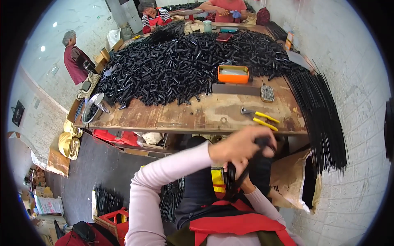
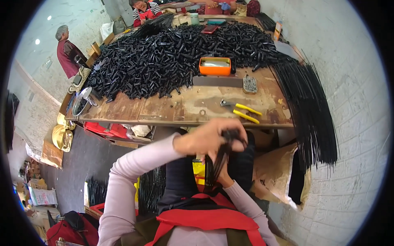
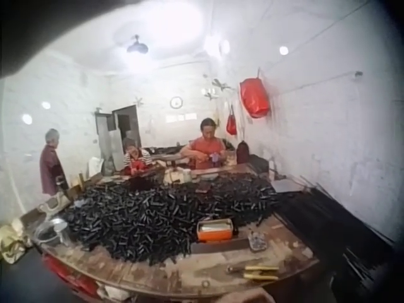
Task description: The worker is manualy assembling, bundling, and trimming black wire harnesses at a workbench.
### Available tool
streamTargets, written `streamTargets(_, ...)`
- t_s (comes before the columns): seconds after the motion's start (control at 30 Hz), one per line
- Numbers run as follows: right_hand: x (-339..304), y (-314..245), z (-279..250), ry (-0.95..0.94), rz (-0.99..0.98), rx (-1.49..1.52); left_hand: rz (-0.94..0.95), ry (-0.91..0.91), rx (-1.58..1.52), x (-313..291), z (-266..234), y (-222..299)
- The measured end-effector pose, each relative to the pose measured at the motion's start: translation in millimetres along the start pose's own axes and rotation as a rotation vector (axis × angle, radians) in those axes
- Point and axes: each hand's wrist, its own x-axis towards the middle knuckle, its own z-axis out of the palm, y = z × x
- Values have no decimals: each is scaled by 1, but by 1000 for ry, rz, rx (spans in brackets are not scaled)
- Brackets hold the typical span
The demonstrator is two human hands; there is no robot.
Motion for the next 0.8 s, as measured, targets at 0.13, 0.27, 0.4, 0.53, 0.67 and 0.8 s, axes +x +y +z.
streamTargets(0.13, -36, -14, 37, 108, 22, -356, 175, 121, -33, -35, 13, 75)
streamTargets(0.27, -63, -6, 43, 135, 39, -311, 53, 588, -90, -69, -51, 13)
streamTargets(0.4, -66, 2, 53, 119, 52, -338, -153, 874, -323, -125, -18, -77)
streamTargets(0.53, -69, 3, 54, 124, 29, -343, -42, 1203, -528, -125, 6, -102)
streamTargets(0.67, -72, 3, 56, 136, 54, -327, 48, 1284, -649, -112, 21, -110)
streamTargets(0.8, -69, 7, 57, 141, 77, -327, 75, 1364, -651, -103, 23, -107)
